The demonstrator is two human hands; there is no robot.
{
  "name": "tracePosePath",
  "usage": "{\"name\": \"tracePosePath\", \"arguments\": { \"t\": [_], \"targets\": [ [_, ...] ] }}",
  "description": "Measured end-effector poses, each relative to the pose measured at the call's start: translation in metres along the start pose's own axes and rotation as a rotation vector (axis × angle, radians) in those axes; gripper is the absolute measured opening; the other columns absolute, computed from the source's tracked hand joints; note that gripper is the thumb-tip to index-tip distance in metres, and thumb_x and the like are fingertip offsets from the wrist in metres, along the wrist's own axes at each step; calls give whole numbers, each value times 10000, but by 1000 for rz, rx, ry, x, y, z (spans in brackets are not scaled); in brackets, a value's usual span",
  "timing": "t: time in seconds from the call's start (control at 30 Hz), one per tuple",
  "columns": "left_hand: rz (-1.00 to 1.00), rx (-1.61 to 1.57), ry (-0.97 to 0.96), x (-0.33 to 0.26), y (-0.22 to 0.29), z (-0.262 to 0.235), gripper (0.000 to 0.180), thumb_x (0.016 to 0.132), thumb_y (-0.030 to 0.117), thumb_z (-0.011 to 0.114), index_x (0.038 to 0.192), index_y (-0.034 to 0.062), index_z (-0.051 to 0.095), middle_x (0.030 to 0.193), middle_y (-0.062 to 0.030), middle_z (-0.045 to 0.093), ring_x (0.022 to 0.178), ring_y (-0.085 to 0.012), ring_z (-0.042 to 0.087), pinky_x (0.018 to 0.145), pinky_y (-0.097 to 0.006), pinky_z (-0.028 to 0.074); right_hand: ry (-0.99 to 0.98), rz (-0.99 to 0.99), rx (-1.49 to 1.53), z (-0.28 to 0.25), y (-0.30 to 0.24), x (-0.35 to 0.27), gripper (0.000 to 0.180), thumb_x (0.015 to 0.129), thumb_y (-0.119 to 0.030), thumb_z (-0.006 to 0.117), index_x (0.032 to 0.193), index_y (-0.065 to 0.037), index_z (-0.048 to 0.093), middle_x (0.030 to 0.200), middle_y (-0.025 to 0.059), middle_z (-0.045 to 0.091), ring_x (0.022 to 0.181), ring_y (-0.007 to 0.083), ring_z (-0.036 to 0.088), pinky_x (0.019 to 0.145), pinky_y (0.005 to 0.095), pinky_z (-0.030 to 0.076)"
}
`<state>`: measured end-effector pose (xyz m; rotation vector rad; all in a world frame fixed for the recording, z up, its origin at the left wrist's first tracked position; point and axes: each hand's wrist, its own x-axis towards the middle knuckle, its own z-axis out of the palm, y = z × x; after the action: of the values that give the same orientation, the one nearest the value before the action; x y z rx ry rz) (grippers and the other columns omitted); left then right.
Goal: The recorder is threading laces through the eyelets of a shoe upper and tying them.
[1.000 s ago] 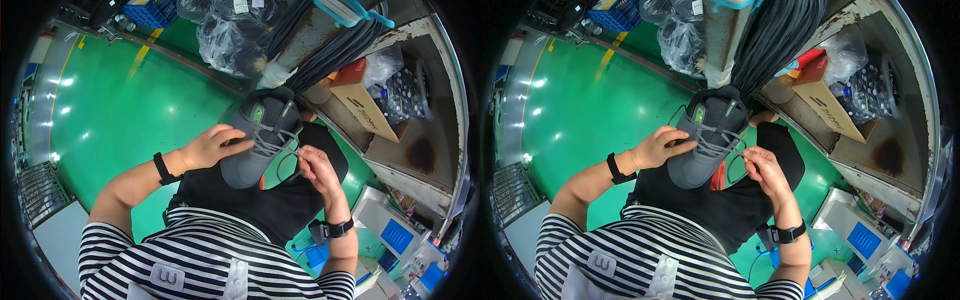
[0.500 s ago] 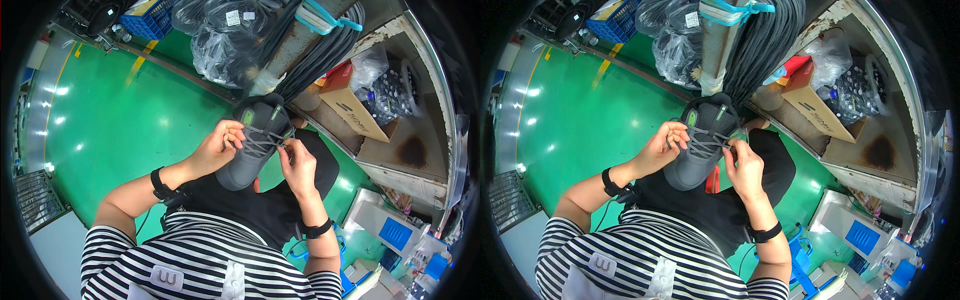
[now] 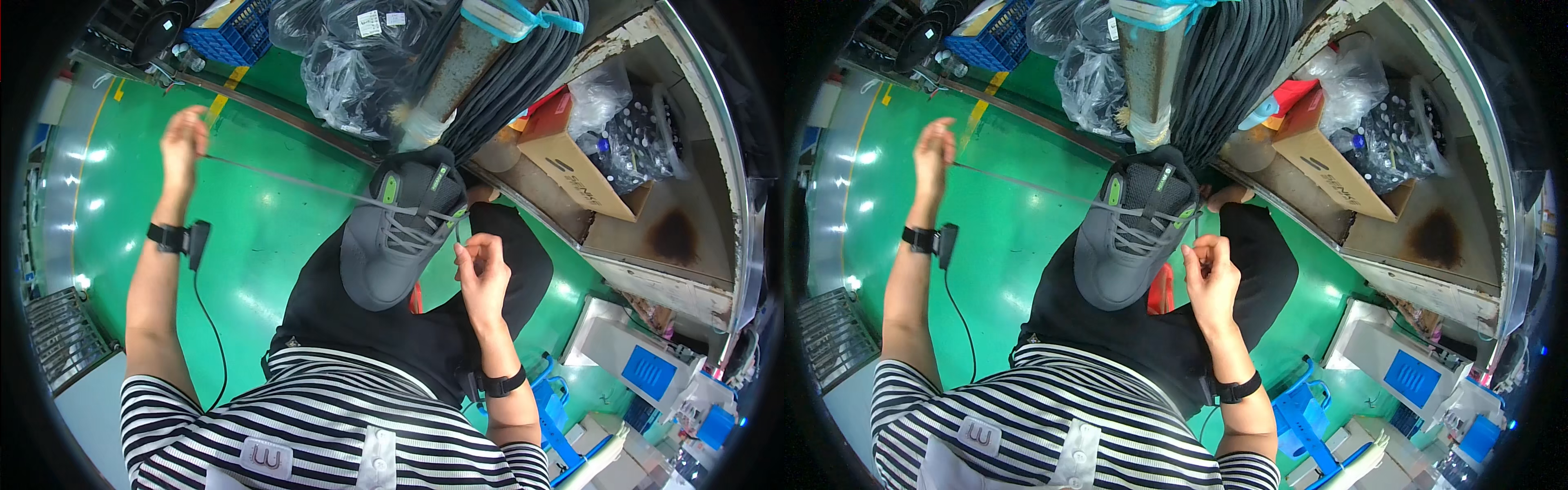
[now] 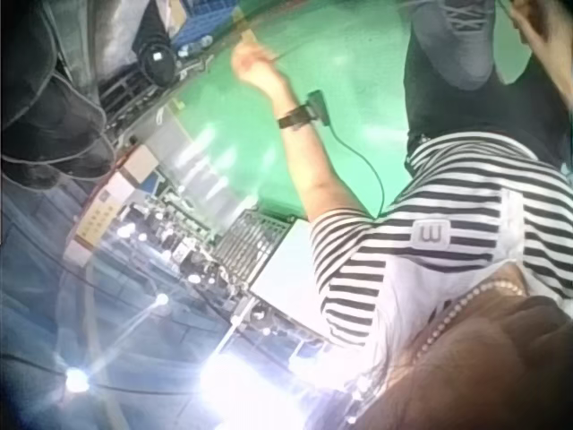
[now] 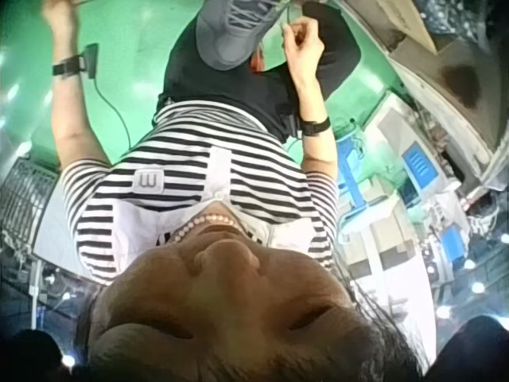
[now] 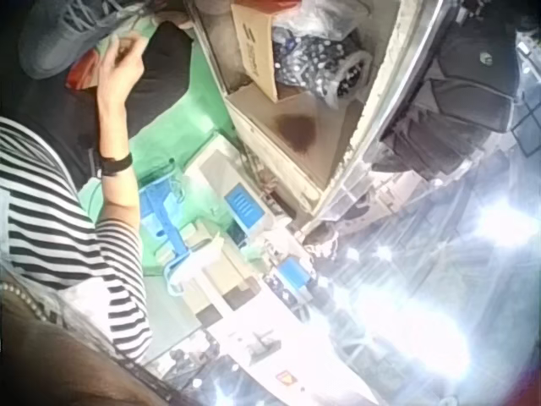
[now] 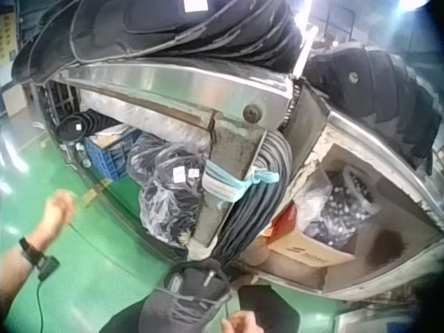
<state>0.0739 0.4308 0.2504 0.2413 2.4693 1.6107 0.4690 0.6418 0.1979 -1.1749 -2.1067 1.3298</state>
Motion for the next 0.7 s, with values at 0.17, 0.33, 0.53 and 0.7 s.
{"name": "tracePosePath", "arguments": {
  "t": [0.17,0.33,0.53,0.7],
  "targets": [
    [432,19,-212,-7,1,16,234,1006,225,520,1167,99,634,761,59,544,615,-20,450,542,-181,368,-77,-256,-65,21,-18,-9,121,832,-26,706,928,-24,632,760,61,655,601,135,617,559,257,481],
    [817,255,-803,-110,12,96,181,891,112,633,1065,64,652,950,-102,599,834,-261,616,730,-342,510,-150,-324,-280,20,-28,2,105,831,-59,670,914,-56,606,771,109,651,665,283,657,593,348,518],
    [1034,489,-1042,-141,41,143,72,814,65,656,862,36,611,864,-99,532,781,-284,607,632,-398,491,-393,-411,-337,-5,-23,3,129,790,-79,691,854,-64,581,762,100,628,641,285,644,568,356,504],
    [981,569,-1122,-131,42,154,71,832,95,632,819,32,601,863,-103,537,821,-299,611,659,-417,482,-91,-765,-575,19,-2,16,170,702,-46,708,830,-70,600,774,45,583,610,207,596,560,320,483]
  ]
}}
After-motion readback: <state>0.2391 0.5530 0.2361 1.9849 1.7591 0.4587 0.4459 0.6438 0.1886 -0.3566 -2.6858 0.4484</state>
